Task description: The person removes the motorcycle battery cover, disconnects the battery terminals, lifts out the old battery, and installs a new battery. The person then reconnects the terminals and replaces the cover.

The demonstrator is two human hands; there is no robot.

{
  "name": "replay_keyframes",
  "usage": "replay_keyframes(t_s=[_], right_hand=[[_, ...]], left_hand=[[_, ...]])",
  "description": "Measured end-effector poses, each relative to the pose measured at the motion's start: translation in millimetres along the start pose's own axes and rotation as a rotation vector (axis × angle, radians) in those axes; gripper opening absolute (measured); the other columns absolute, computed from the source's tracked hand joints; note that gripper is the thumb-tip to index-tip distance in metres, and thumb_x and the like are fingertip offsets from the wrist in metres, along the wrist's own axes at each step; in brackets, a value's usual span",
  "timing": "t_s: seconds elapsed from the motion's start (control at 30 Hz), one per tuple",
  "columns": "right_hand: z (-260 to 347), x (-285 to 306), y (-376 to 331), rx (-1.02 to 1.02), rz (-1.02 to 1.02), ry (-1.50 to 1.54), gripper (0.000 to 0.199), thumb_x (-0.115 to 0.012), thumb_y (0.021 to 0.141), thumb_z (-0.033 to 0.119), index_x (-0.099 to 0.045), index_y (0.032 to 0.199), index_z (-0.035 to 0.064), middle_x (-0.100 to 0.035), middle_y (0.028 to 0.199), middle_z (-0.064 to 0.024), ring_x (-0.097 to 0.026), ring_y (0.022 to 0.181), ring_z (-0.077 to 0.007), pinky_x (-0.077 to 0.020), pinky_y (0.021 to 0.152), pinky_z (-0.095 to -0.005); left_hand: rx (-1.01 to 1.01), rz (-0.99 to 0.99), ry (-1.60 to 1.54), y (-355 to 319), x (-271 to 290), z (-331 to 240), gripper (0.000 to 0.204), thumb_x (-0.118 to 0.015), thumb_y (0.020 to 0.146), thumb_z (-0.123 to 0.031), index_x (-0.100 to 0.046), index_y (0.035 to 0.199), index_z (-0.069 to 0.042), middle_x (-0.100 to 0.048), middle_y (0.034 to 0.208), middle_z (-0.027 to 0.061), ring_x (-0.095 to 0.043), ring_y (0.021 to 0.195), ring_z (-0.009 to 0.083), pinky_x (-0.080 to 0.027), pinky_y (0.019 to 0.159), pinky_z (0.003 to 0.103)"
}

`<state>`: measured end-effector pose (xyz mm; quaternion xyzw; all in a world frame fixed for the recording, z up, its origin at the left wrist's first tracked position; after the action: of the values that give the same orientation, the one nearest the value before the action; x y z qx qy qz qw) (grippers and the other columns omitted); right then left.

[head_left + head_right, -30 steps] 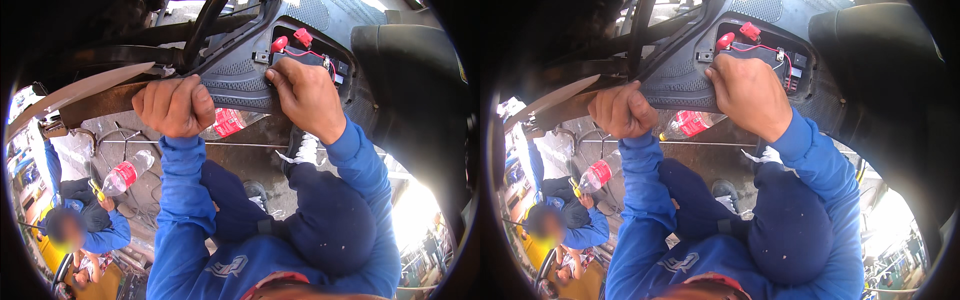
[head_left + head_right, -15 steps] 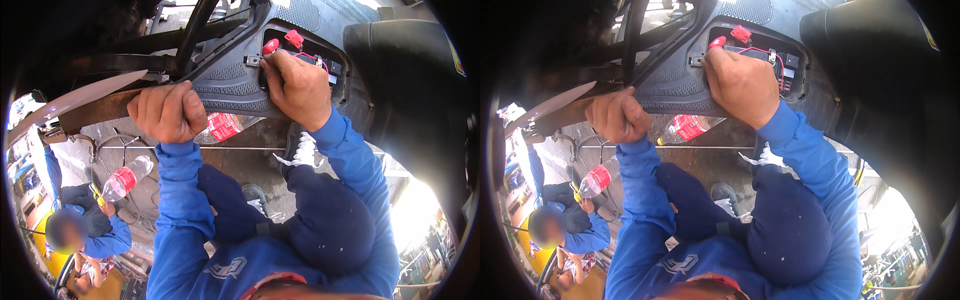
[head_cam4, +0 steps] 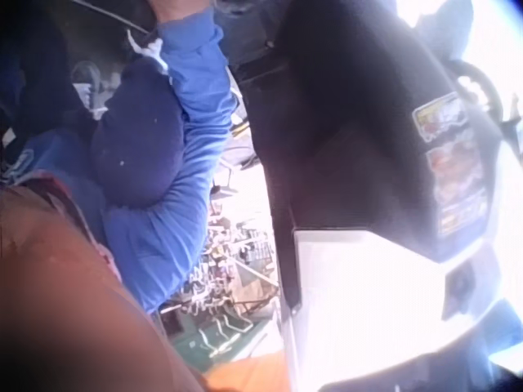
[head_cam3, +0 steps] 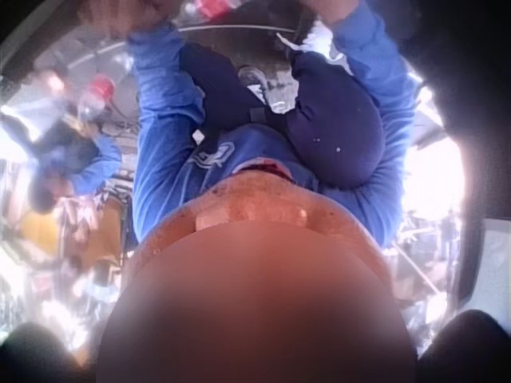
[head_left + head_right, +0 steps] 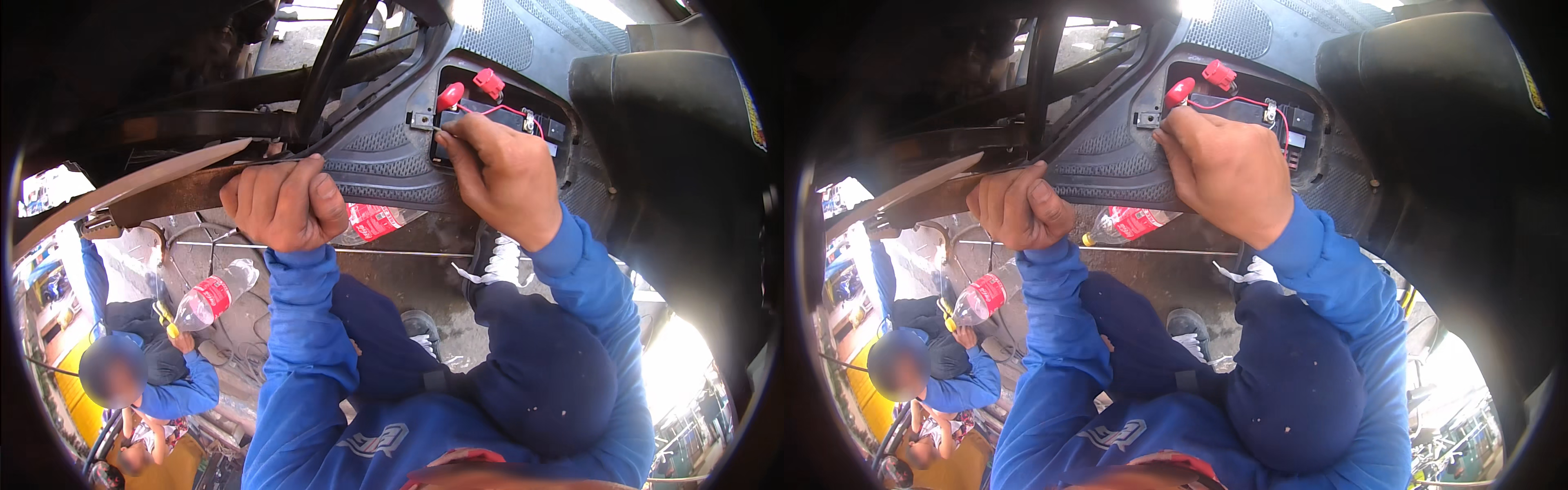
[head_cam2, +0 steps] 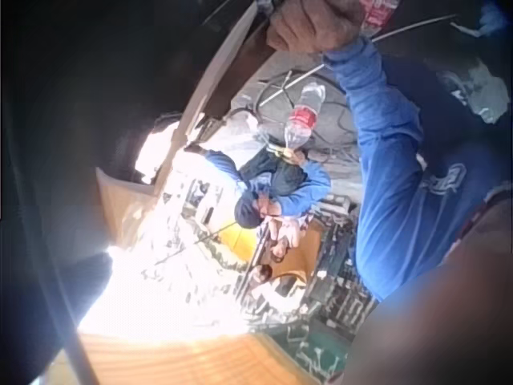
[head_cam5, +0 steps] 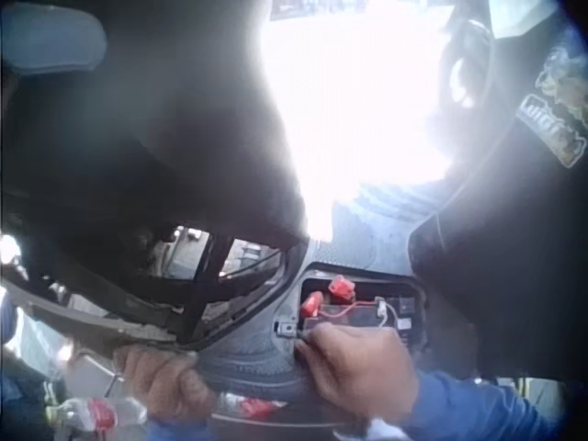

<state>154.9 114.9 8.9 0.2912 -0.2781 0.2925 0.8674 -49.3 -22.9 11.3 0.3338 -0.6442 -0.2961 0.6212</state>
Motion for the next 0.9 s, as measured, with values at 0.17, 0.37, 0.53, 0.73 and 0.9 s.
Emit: replay_keyframes(t_s=[0.17,0.37,0.53,0.73,0.9], right_hand=[[1,-3,-3,-0.013,0.162,0.050,0.011,-0.076,0.094,0.009,-0.069,0.090,0.0028,-0.068,0.073,-0.0172,-0.070,0.067,-0.0371,-0.0522,0.059,-0.0435],[-10,14,-10,-0.049,0.246,0.084,0.020,-0.075,0.094,0.021,-0.064,0.086,0.0054,-0.065,0.067,-0.0159,-0.067,0.065,-0.0397,-0.0512,0.056,-0.0497],[-14,14,-10,0.082,0.157,0.156,0.019,-0.074,0.093,0.020,-0.063,0.085,0.0072,-0.066,0.071,-0.0122,-0.068,0.066,-0.0366,-0.0513,0.056,-0.0474],[-21,21,-15,0.048,0.268,0.116,0.016,-0.075,0.092,0.017,-0.064,0.084,0.0074,-0.066,0.072,-0.0096,-0.068,0.066,-0.0328,-0.0509,0.055,-0.0450],[-24,17,-15,0.075,0.161,0.242,0.015,-0.077,0.090,0.017,-0.067,0.085,0.0077,-0.066,0.072,-0.0090,-0.068,0.064,-0.0328,-0.0509,0.054,-0.0439]], left_hand=[[0.000,0.001,-0.004,-1,2,0,0.032,-0.060,0.099,-0.026,-0.076,0.082,-0.004,-0.072,0.074,0.0062,-0.066,0.068,0.0239,-0.045,0.077,0.038],[0.027,-0.046,-0.008,-3,-2,0,0.031,-0.062,0.098,-0.029,-0.077,0.083,-0.007,-0.069,0.073,0.0039,-0.062,0.067,0.0221,-0.043,0.077,0.038],[0.021,-0.072,0.006,-4,-4,0,0.033,-0.058,0.100,-0.028,-0.076,0.081,-0.006,-0.069,0.072,0.0049,-0.062,0.065,0.0217,-0.043,0.076,0.038],[0.050,-0.114,0.026,-11,-7,1,0.035,-0.057,0.101,-0.028,-0.075,0.080,-0.006,-0.068,0.069,0.0034,-0.060,0.063,0.0201,-0.042,0.076,0.037],[0.031,-0.106,0.078,-8,-6,-1,0.034,-0.056,0.101,-0.027,-0.073,0.079,-0.007,-0.067,0.069,0.0034,-0.058,0.064,0.0200,-0.043,0.078,0.037]])
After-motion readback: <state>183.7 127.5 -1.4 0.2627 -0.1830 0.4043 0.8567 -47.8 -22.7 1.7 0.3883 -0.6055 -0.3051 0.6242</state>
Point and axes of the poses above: each hand's wrist, its own y-axis towards the middle knuckle, its own x-axis out of the back of the hand, z = x × y, the point moved 1 cm from there along y, towards the middle knuckle
